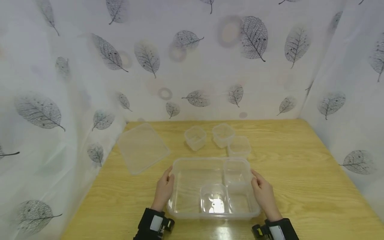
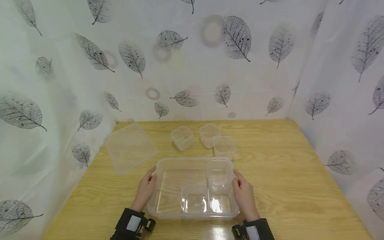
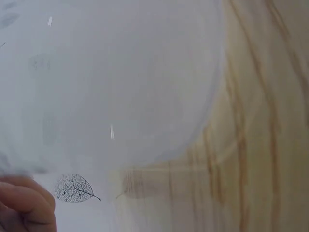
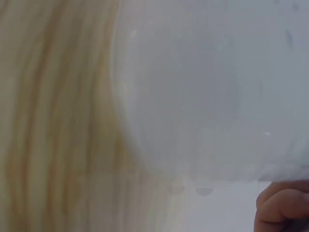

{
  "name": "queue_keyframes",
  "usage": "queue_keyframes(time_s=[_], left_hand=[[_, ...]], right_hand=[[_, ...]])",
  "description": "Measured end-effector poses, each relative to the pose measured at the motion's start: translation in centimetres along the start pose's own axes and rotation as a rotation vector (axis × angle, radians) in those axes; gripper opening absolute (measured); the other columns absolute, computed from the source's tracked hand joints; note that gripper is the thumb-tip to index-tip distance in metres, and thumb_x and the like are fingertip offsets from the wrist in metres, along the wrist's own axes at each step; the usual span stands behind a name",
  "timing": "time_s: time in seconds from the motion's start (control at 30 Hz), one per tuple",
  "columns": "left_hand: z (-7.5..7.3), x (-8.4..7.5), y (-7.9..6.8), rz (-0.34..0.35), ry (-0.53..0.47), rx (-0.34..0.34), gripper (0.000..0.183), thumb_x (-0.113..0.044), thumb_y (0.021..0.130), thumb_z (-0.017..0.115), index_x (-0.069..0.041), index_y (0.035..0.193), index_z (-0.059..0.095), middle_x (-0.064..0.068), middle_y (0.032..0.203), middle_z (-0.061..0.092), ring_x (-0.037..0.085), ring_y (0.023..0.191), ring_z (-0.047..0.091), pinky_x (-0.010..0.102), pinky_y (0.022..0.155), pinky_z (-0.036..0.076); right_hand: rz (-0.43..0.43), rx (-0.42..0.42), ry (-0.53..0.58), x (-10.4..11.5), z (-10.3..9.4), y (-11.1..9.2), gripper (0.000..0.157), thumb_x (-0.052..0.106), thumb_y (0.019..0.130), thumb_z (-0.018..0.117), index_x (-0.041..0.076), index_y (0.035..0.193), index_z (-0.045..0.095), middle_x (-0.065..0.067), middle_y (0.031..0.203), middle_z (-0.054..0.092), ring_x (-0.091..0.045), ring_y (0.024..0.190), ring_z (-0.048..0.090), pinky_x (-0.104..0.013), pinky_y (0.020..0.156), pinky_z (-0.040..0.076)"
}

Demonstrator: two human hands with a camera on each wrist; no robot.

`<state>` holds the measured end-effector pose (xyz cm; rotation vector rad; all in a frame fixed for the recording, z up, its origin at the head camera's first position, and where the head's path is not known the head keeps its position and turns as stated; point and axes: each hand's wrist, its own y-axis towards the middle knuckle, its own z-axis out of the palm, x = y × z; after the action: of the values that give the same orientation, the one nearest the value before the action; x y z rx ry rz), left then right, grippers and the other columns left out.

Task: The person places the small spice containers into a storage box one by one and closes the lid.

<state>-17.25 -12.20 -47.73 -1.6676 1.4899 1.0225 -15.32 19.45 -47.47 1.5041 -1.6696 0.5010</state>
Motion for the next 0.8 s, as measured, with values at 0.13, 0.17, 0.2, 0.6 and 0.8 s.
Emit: queue_keyframes(time_s=[0.13, 0.17, 0.2, 0.6, 0.8], left_hand=[[-0.23, 0.14, -0.14, 0.007, -0.025, -0.021, 0.036, -0.021, 0.084, 0.036, -0.016, 0.12, 0.035, 0.0, 0.051, 0.032, 0.008, 0.037, 0.028, 0.023, 0.034, 0.029], [-0.23, 0.11, -0.16, 0.006, -0.03, -0.033, 0.036, -0.022, 0.084, 0.036, -0.016, 0.119, 0.036, 0.0, 0.051, 0.032, 0.008, 0.037, 0.029, 0.023, 0.035, 0.03], [-0.2, 0.08, -0.19, 0.007, -0.038, -0.042, 0.035, -0.022, 0.084, 0.036, -0.017, 0.119, 0.036, 0.0, 0.05, 0.031, 0.008, 0.037, 0.028, 0.023, 0.034, 0.029], [0.16, 0.41, -0.21, 0.031, -0.016, -0.151, 0.033, -0.022, 0.082, 0.041, -0.012, 0.114, 0.044, -0.003, 0.043, 0.026, 0.006, 0.031, 0.022, 0.021, 0.028, 0.023], [0.17, 0.35, -0.22, 0.019, -0.012, -0.158, 0.032, -0.019, 0.081, 0.042, -0.014, 0.113, 0.045, -0.004, 0.042, 0.025, 0.007, 0.031, 0.022, 0.021, 0.028, 0.023]], right_hand=[[0.008, 0.02, -0.014, 0.04, 0.3, 0.18, 0.031, 0.013, 0.082, 0.036, 0.005, 0.11, 0.047, 0.003, 0.047, 0.027, -0.006, 0.036, 0.023, -0.021, 0.032, 0.024], [0.006, 0.025, -0.018, -0.03, 0.36, 0.22, 0.031, 0.014, 0.082, 0.035, 0.005, 0.11, 0.046, 0.003, 0.046, 0.027, -0.006, 0.035, 0.022, -0.021, 0.032, 0.024], [-0.002, 0.027, -0.022, -0.11, 0.4, 0.24, 0.032, 0.014, 0.082, 0.035, 0.005, 0.11, 0.046, 0.003, 0.046, 0.027, -0.006, 0.035, 0.022, -0.021, 0.031, 0.024], [-0.018, 0.167, -0.08, 0.05, 0.0, 0.43, 0.034, 0.015, 0.085, 0.025, 0.003, 0.115, 0.037, 0.0, 0.051, 0.029, -0.01, 0.037, 0.027, -0.024, 0.035, 0.028], [-0.016, 0.235, -0.115, 0.29, -0.25, 0.6, 0.034, 0.014, 0.086, 0.022, 0.002, 0.116, 0.033, -0.001, 0.051, 0.031, -0.011, 0.038, 0.028, -0.024, 0.035, 0.028]])
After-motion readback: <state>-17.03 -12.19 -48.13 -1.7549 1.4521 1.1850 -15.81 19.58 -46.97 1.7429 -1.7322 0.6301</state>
